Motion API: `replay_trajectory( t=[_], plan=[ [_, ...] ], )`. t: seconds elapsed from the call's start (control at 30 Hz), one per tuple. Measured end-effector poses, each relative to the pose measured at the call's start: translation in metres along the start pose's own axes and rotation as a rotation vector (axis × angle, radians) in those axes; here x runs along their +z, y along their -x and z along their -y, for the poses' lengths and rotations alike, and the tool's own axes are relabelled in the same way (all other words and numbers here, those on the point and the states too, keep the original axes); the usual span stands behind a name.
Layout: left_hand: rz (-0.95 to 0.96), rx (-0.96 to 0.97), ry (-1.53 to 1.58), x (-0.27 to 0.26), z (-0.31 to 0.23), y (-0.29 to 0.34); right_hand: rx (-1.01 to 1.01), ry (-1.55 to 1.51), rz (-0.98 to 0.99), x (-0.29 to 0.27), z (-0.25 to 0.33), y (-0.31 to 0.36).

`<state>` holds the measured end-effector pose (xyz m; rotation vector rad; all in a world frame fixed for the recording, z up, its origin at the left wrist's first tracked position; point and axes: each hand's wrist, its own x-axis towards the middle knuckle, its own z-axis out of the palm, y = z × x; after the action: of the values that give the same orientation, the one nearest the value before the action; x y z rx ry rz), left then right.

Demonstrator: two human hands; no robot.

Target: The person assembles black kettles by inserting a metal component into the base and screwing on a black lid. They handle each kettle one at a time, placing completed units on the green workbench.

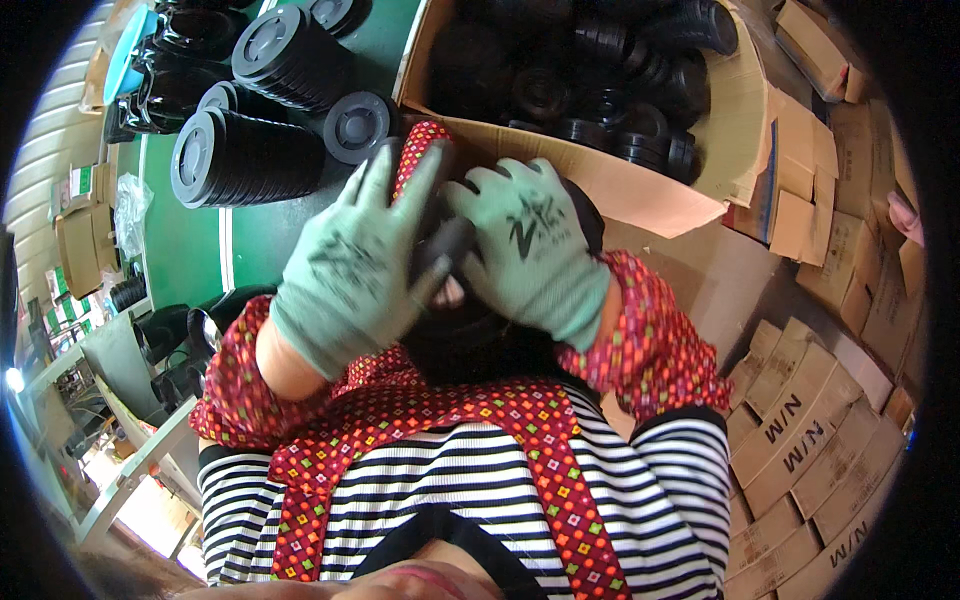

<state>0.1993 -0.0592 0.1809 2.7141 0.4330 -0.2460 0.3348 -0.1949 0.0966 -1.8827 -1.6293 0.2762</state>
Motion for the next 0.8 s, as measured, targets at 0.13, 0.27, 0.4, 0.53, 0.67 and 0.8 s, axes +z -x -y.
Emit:
replay_trajectory(
  t=[0.13,0.27,0.4,0.53,0.67,0.8],
  plan=[
    [-0.071,0.109,0.406,0.026,0.049,-0.017,0.052,0.133,0.08,-0.035,0.037,0.006],
    [-0.181,0.286,0.69,0.069,0.08,-0.046,0.087,0.243,0.163,-0.056,0.074,-0.003],
    [-0.367,0.361,0.726,0.073,0.074,-0.053,0.064,0.258,0.184,-0.059,0.062,-0.005],
    [-0.495,0.337,0.478,0.043,0.052,-0.022,0.034,0.055,0.184,-0.068,0.051,0.0],
    [-0.446,0.204,0.424,0.03,0.027,0.019,0.011,-0.33,0.45,-0.113,0.039,-0.027],
    [-0.448,0.259,0.361,0.036,0.029,0.016,-0.292,-0.337,0.227,-0.084,-0.025,-0.058]
  ],
)
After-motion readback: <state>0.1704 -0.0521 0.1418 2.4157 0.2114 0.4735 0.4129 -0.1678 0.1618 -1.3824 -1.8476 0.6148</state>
